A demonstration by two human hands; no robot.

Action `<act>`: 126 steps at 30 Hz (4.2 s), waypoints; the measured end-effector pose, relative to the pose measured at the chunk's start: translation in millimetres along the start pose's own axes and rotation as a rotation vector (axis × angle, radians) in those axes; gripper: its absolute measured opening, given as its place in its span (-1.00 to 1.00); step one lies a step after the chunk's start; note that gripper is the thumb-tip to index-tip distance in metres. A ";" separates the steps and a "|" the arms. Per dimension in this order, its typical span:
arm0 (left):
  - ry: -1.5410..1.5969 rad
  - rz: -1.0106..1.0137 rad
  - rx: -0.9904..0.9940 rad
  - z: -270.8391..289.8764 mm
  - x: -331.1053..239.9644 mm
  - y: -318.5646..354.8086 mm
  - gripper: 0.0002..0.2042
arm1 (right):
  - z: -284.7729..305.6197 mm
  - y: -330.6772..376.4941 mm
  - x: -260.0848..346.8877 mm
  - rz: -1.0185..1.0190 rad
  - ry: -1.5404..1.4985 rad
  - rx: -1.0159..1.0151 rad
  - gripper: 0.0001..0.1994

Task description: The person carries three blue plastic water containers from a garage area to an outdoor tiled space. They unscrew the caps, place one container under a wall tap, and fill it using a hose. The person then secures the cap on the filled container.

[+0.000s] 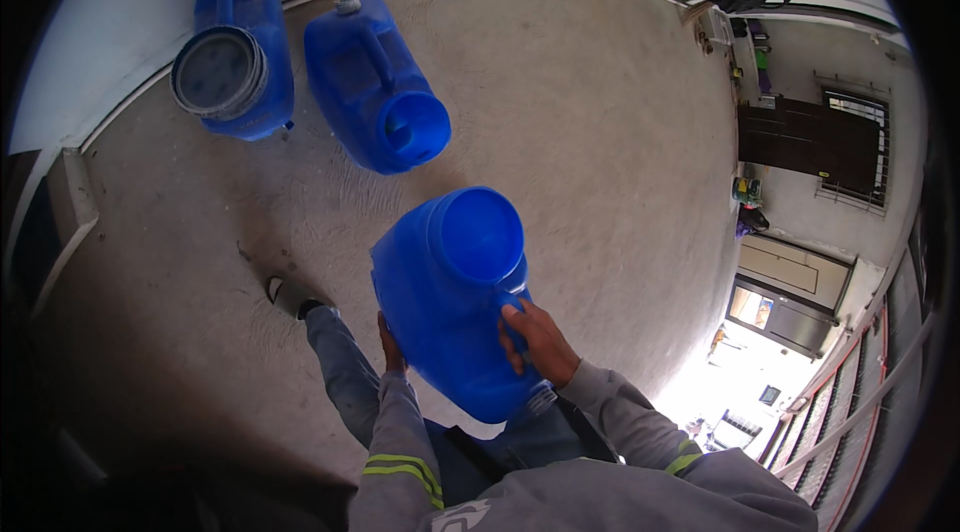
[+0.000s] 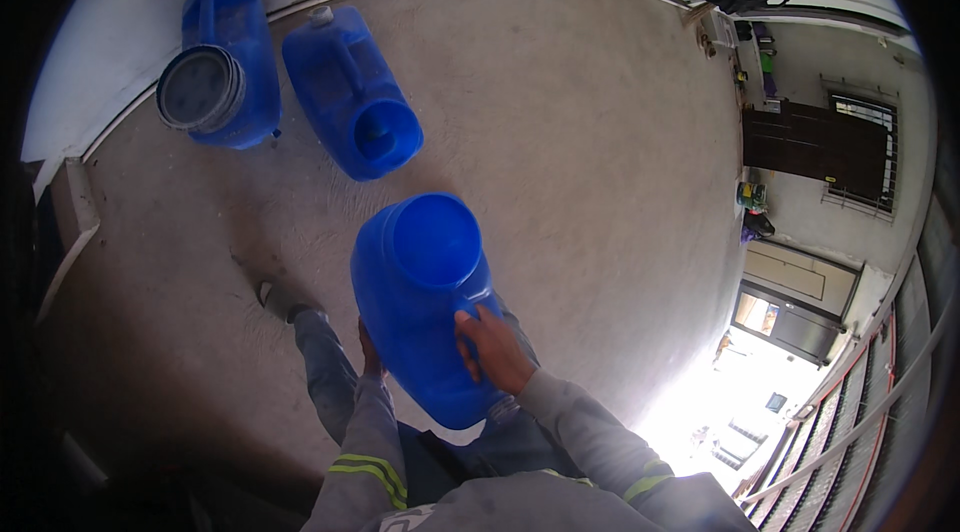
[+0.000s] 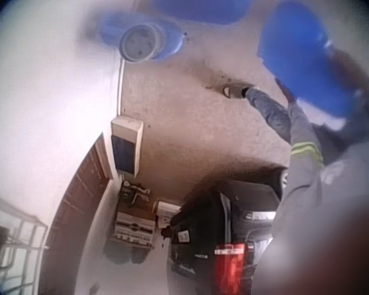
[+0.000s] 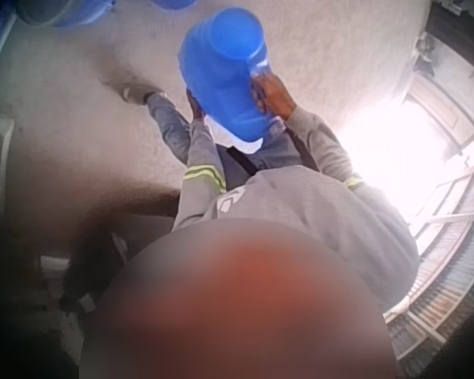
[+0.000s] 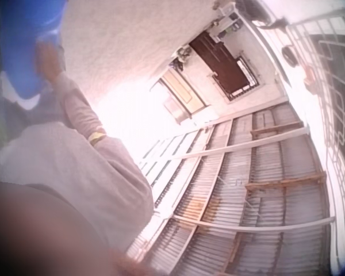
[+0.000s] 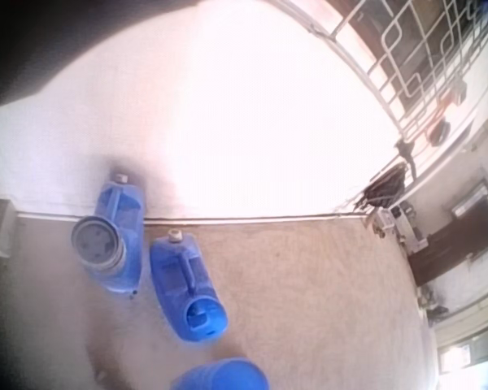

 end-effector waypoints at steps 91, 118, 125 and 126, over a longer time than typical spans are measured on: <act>-1.306 -0.114 -0.767 112.9 -80.4 204.1 -0.49 | -141.1 -150.9 -121.9 0.306 0.505 0.034 -0.48; -1.223 -0.502 -0.922 114.0 -215.0 166.4 -0.73 | -147.8 -171.1 -176.8 0.337 0.558 0.312 -0.37; -0.635 -0.718 -0.662 56.7 -523.7 70.8 -0.21 | -18.9 -157.0 -132.2 0.406 0.069 0.188 -0.53; -0.593 -0.592 -0.712 50.3 -539.5 61.0 -0.29 | 15.5 -149.7 -131.9 0.362 0.040 0.119 -0.56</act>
Point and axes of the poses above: each hand's wrist, its own y-axis away from the middle knuckle, its own z-axis out of the back of the hand, x = y × z, the point moved 7 cm from there along -y, towards the middle knuckle, and after that the axes turned 13 degrees about -y, right-handed, at the moved point
